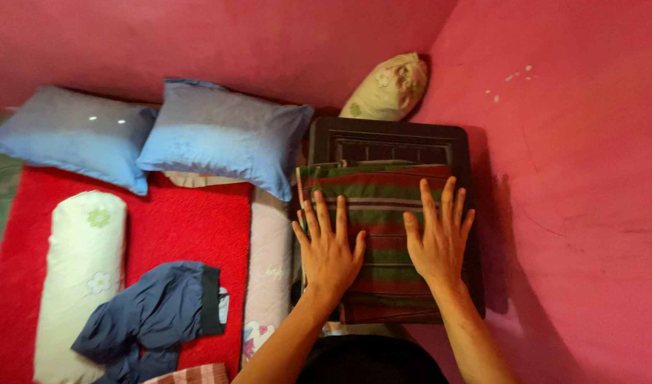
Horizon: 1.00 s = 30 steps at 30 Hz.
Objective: The person folds several clothes and places them into a black storage bin, then slides the bin into a drawer of a brown dresser.
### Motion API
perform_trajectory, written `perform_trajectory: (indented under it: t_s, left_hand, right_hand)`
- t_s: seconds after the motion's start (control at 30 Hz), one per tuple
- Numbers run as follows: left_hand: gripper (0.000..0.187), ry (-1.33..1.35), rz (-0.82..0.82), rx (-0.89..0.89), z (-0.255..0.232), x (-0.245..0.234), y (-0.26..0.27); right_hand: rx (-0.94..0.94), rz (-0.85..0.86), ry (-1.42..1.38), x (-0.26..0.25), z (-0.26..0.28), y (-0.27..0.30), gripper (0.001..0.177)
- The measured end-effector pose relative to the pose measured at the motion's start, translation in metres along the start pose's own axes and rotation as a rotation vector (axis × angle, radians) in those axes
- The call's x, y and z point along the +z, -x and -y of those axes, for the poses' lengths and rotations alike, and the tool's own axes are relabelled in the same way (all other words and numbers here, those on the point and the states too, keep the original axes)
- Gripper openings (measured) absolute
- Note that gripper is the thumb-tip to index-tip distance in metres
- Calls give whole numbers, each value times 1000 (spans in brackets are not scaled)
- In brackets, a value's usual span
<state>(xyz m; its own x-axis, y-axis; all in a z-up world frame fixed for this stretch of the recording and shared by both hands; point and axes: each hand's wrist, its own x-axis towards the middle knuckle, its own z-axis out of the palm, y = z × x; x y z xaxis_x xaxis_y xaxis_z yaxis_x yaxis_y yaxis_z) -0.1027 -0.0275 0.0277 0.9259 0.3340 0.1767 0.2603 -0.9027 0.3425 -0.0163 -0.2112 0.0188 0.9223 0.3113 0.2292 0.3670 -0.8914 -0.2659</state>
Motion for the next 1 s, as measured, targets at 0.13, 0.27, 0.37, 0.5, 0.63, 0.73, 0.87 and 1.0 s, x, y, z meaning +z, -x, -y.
perform_trajectory:
  t_s: [0.13,0.27,0.37,0.5,0.63,0.73,0.87,1.0]
  left_hand:
    - [81,-30,-46,1,-6,4,-1]
    - [81,-38,-29,-60,-9,1,0]
    - [80,-50,-26,-112,-16,-1,5]
    - [80,-55,-48,-232,-29,-1,38]
    - [78,-102,-80,-367,-42,-3,74]
    - [77,-110,-122,-450,-52,-4,92]
    - [76,-77,-121,-563,-64,-2,107]
    - [75,27,-139,-666,-71,-5,118]
  right_hand:
    - [-66,79,55,21,0,-6,69]
    - [-84,76,51,28,-4,-9,69]
    - [-116,93,10,22,-7,-4,69]
    - [-70,-1,-4,10,-15,12,73]
    - [-51,27,-10,1,-16,20,76]
    - [-105,-36,0,-6,-16,18,72]
    - [-103,5,-67,-6,-18,11,63]
    - [-220,-26,-218,-3,-18,13,53]
